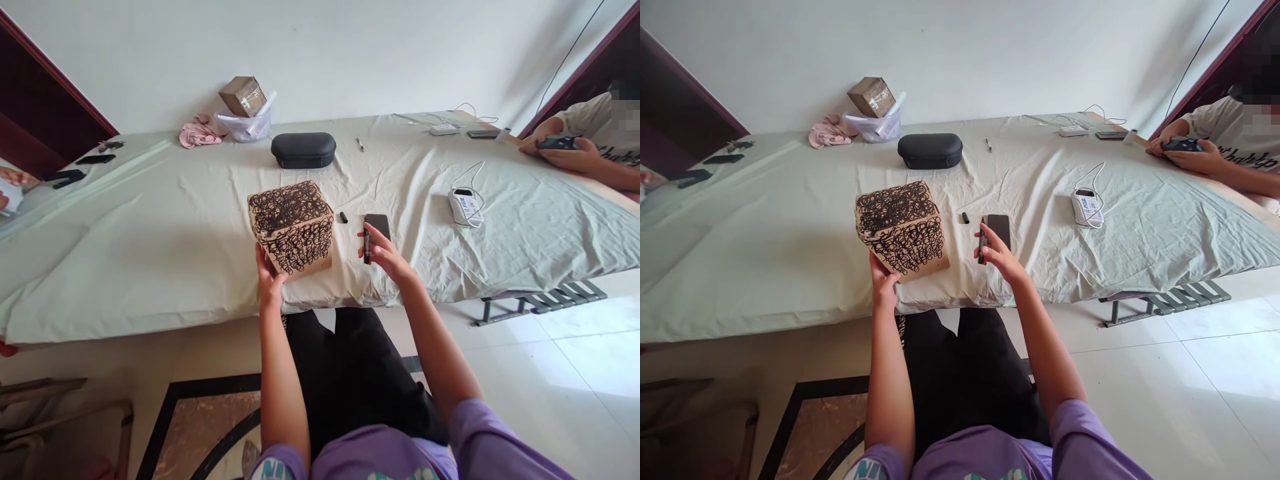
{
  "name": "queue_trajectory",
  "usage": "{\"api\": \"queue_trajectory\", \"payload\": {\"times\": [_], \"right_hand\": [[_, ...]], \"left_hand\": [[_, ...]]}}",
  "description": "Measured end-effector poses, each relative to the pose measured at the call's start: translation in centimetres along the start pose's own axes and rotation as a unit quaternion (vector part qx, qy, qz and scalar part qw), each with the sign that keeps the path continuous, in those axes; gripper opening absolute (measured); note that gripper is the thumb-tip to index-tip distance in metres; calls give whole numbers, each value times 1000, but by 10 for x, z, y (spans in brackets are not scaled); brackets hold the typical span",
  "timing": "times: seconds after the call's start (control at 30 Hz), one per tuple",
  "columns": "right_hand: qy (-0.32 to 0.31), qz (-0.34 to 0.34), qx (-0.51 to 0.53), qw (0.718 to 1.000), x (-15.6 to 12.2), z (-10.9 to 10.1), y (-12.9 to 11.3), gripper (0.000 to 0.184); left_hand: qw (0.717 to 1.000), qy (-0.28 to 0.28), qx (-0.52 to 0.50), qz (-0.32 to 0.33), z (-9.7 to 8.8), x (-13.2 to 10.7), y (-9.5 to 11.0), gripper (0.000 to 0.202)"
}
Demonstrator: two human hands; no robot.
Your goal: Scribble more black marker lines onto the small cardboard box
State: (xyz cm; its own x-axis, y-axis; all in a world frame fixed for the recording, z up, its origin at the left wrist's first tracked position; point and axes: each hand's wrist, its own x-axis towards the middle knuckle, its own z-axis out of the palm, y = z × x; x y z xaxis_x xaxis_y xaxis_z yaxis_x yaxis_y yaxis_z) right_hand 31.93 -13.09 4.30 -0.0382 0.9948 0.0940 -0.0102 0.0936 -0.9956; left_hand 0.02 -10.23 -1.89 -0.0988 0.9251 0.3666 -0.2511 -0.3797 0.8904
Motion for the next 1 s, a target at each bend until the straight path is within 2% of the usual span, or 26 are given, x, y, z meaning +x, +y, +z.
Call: {"api": "queue_trajectory", "payload": {"times": [0.07,0.13,0.23,0.3,0.47,0.6,0.8,1.0], "right_hand": [[13,29,-56,998,7,7,3,74],[48,45,-197,978,18,16,5,62],[72,70,-419,902,37,26,4,55],[84,96,-487,864,47,31,1,51],[103,151,-536,824,54,34,-5,38],[87,155,-561,809,54,34,-4,36],[70,151,-582,796,62,35,1,37],[71,151,-592,788,73,39,1,36]], "left_hand": [[1000,17,-9,-6,1,2,-1,103],[998,51,-18,-19,0,3,0,105],[993,105,-50,-35,-4,4,3,110],[989,122,-74,-41,-8,4,3,109],[984,119,-128,-46,-23,6,-3,87],[984,103,-139,-51,-34,8,-7,78],[975,120,-167,-80,-33,6,-1,76],[979,130,-139,-77,-31,4,-1,81]]}}
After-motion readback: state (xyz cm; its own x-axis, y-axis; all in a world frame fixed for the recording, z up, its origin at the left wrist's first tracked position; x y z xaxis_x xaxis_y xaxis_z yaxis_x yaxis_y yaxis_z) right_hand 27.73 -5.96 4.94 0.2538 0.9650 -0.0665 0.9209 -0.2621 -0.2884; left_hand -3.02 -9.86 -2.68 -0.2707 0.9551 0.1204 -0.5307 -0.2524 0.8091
